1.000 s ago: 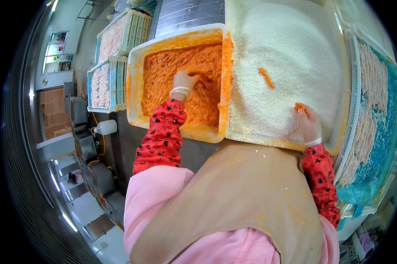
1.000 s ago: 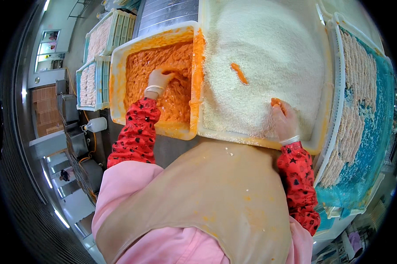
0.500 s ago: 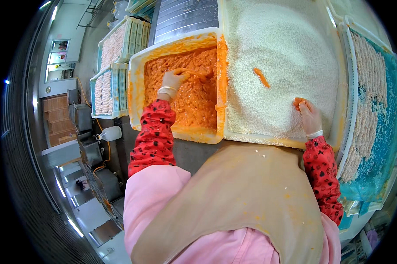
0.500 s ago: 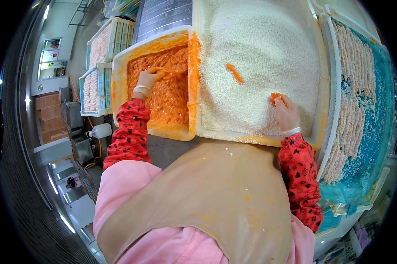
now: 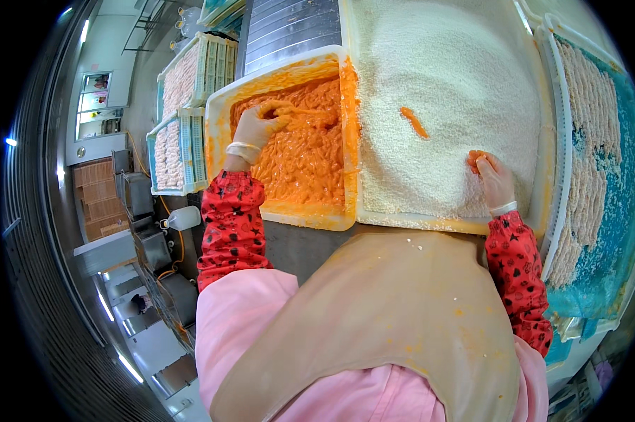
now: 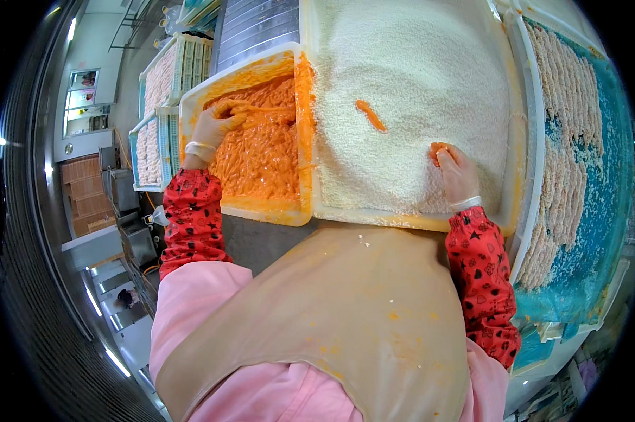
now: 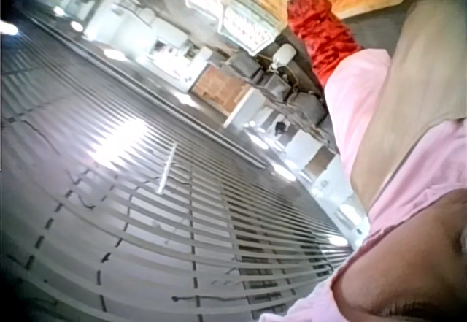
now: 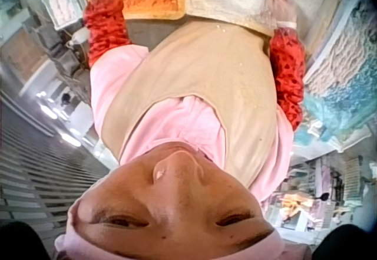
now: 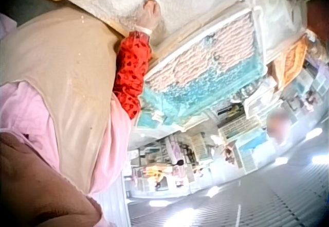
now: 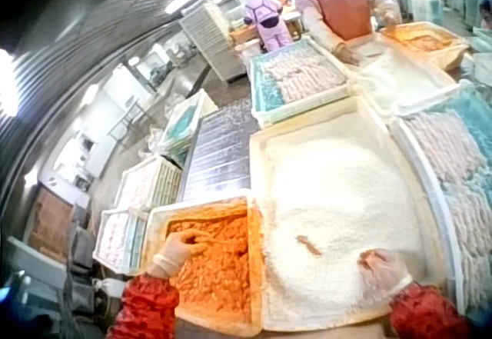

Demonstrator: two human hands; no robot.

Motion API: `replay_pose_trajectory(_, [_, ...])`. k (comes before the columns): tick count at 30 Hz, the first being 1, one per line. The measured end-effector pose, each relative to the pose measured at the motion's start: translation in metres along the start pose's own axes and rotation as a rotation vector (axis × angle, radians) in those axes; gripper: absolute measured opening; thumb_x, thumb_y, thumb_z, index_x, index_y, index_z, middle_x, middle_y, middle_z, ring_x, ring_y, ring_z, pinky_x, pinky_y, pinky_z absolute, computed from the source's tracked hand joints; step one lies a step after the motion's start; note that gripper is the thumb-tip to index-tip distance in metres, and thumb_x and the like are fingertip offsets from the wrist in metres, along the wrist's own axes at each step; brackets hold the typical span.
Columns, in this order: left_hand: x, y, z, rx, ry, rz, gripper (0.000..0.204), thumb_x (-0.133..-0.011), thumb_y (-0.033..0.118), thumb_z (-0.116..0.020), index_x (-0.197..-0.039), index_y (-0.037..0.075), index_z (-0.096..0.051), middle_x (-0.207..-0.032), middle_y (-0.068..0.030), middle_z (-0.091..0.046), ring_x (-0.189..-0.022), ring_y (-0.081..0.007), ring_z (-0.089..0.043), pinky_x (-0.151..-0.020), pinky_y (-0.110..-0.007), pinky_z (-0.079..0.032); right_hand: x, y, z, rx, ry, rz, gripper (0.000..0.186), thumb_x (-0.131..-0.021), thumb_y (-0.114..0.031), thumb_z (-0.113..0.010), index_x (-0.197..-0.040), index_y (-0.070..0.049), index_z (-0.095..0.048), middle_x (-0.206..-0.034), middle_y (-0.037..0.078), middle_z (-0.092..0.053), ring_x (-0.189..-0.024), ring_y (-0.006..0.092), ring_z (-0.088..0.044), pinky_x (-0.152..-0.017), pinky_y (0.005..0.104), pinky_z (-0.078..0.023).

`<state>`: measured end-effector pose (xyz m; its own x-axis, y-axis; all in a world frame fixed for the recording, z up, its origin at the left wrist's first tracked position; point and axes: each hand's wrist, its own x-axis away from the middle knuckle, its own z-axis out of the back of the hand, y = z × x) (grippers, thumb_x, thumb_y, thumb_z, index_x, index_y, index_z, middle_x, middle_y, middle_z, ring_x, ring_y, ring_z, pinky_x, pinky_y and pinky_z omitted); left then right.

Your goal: The person scoops an orange paste from a container, rolls it into small pieces, coats them in a white granular substance, and places the coated pieces onto a tray. The process is repeated continuously throughout the clip.

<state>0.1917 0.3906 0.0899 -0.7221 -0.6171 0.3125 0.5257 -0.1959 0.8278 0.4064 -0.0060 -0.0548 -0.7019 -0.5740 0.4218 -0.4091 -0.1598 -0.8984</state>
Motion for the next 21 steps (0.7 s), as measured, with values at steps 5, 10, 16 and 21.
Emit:
replay_pose_trajectory(5, [-0.006, -0.023, 0.012, -0.273, 0.136, 0.025, 0.026, -0.078, 0.007, -0.067, -0.102, 0.000, -0.063, -0.089, -0.0034, -0.065, -0.074, -0.0090, -0.058, -0.066, -0.021, -0.045, 0.003, -0.007, -0.004, -0.017, 0.003, -0.011, 0.025, -0.090, -0.013, -0.048, -0.101, 0.005, -0.062, -0.090, 0.005, -0.063, -0.082, 0.0100, -0.056, -0.076, 0.0230, -0.045])
replay_pose_trajectory(10, [0.011, 0.015, -0.005, 0.102, 0.031, 0.085, 0.025, -0.080, 0.005, -0.065, -0.105, 0.001, -0.062, -0.093, -0.0029, -0.062, -0.082, -0.0108, -0.059, -0.074, -0.024, -0.048, 0.001, -0.006, -0.002, 0.026, -0.012, 0.015, 0.024, -0.090, -0.013, -0.048, -0.099, 0.004, -0.062, -0.088, 0.004, -0.062, -0.080, 0.0093, -0.055, -0.074, 0.0224, -0.044])
replay_pose_trajectory(16, [0.033, 0.106, -0.093, 0.354, -0.253, -0.088, 0.019, -0.082, 0.004, -0.062, -0.101, 0.001, -0.062, -0.094, -0.0029, -0.061, -0.087, -0.0114, -0.057, -0.077, -0.024, -0.047, -0.003, 0.004, 0.002, -0.028, 0.007, -0.027, 0.023, -0.089, -0.013, -0.049, -0.098, 0.003, -0.062, -0.085, 0.003, -0.062, -0.077, 0.0084, -0.053, -0.072, 0.0225, -0.043])
replay_pose_trajectory(21, [0.000, 0.081, -0.187, -0.088, -0.408, -0.298, 0.016, -0.078, 0.005, -0.062, -0.094, 0.003, -0.063, -0.088, -0.0071, -0.063, -0.083, -0.0176, -0.060, -0.073, -0.028, -0.047, 0.000, 0.002, 0.000, 0.040, 0.027, 0.015, 0.025, -0.089, -0.015, -0.048, -0.099, 0.002, -0.062, -0.085, 0.004, -0.063, -0.076, 0.0120, -0.055, -0.072, 0.0251, -0.044])
